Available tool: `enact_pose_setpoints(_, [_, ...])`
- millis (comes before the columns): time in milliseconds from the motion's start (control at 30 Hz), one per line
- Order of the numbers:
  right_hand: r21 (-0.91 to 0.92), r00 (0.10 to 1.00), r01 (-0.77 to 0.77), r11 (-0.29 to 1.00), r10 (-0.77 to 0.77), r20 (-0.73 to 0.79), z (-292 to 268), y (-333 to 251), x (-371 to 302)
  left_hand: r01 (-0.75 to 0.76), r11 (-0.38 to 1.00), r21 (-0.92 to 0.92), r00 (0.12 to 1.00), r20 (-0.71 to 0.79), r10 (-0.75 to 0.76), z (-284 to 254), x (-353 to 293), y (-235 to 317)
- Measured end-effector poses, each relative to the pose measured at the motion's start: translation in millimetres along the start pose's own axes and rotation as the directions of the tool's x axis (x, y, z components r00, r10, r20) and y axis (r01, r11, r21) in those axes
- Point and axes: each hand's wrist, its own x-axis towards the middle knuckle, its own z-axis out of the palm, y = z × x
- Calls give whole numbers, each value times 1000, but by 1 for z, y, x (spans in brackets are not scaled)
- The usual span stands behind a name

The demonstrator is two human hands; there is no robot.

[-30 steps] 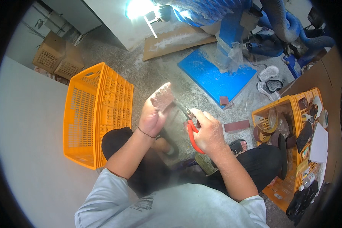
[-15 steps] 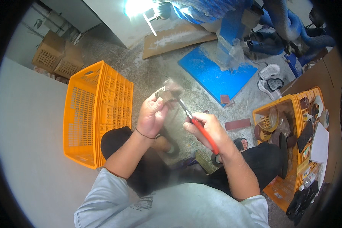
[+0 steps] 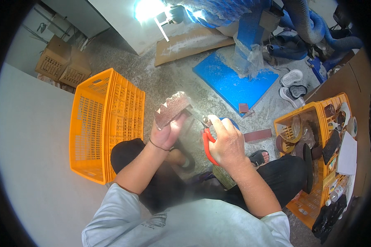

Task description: The person sits on the floor and uses scissors to cut a small transparent plastic piece, then cuts a rectangular sandpaper sheet. The person also handles a roll of tape and a yellow sponge, placing items on the floor or into a nearby yellow basket.

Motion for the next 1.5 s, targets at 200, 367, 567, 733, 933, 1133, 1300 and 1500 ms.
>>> enact_pose_setpoints(200, [12, 991, -33, 999, 32, 133, -8, -4, 0, -39, 986, 160, 993, 114, 21, -1, -4, 9])
enact_pose_setpoints(367, [510, 851, -414, 754, 122, 511, -29, 2, 12, 18, 999, 27, 999, 36, -19, 2, -5, 15])
enact_pose_setpoints(567, [646, 841, -472, 601, 87, 533, -31, 4, 17, 82, 996, -41, 979, 192, -72, 4, 4, 20])
enact_pose_setpoints(733, [162, 996, -52, 986, 40, 75, -10, -6, 1, 146, 935, -324, 983, 157, -99, 2, 3, 10])
enact_pose_setpoints(933, [-53, 1000, 13, 999, -15, -23, -7, -7, -1, -12, 998, -69, 1000, 4, 12, 3, 2, 5])
enact_pose_setpoints(1133, [-59, 997, 77, 995, -78, -19, -2, -3, -1, 87, 974, -208, 992, 104, -66, -6, -2, 7])
enact_pose_setpoints(1300, [149, 986, -7, 989, -17, 164, -9, -3, 1, 224, 933, -282, 948, 286, -141, -17, 8, 16])
enact_pose_setpoints(1500, [632, 735, -612, 476, 47, 677, -28, 8, 14, 260, 956, -138, 965, 5, -261, -3, -1, 28])
